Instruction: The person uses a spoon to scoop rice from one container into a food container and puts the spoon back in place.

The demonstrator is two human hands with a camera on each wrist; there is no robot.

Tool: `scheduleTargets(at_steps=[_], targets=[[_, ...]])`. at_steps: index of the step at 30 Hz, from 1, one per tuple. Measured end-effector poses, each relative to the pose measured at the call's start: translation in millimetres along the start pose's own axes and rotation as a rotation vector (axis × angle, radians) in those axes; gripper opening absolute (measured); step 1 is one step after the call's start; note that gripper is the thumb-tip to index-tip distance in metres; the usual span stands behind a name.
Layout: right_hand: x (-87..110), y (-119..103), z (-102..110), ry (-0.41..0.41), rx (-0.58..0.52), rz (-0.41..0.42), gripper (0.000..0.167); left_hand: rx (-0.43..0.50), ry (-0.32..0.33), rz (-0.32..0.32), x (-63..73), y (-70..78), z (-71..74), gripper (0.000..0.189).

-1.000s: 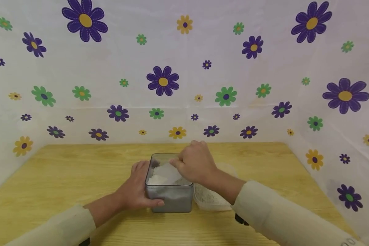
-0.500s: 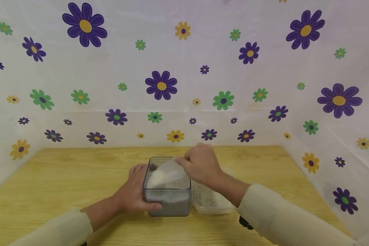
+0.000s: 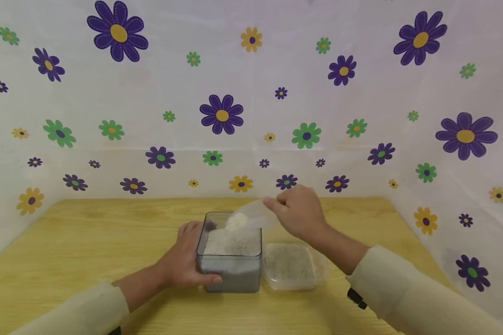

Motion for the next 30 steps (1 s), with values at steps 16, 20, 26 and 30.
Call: scheduleTargets(at_steps=[16, 20, 26, 30], targets=[[28.6, 57.9, 25.0, 0.009, 0.008, -0.149, 0.057, 0.039, -0.037, 0.041, -1.6, 0.4, -1.0, 0.109], [35.2, 70.8, 27.1, -0.006, 0.051, -0.169, 0.056, 0.046, -0.039, 0.04, -1.3, -0.1, -2.0, 0.109], [39.9, 71.9, 26.7, 0.001, 0.231, -0.093, 0.058, 0.039, -0.014, 0.015, -2.7, -0.1, -0.7, 0.109], [44.5, 56.9, 19.1, 0.065, 0.549, 0.06, 0.056, 0.028, -0.008, 0.005, -0.9, -0.5, -1.1, 0.108]])
Point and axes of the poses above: each hand's wrist, its own x-axis away from the middle knuckle, its own z-axis out of the back of the hand, y = z × x, the point moved 9 cm from there along -x, towards the middle knuckle, and after that the axes turned 12 degrees about -y, right-handed, at the moved point
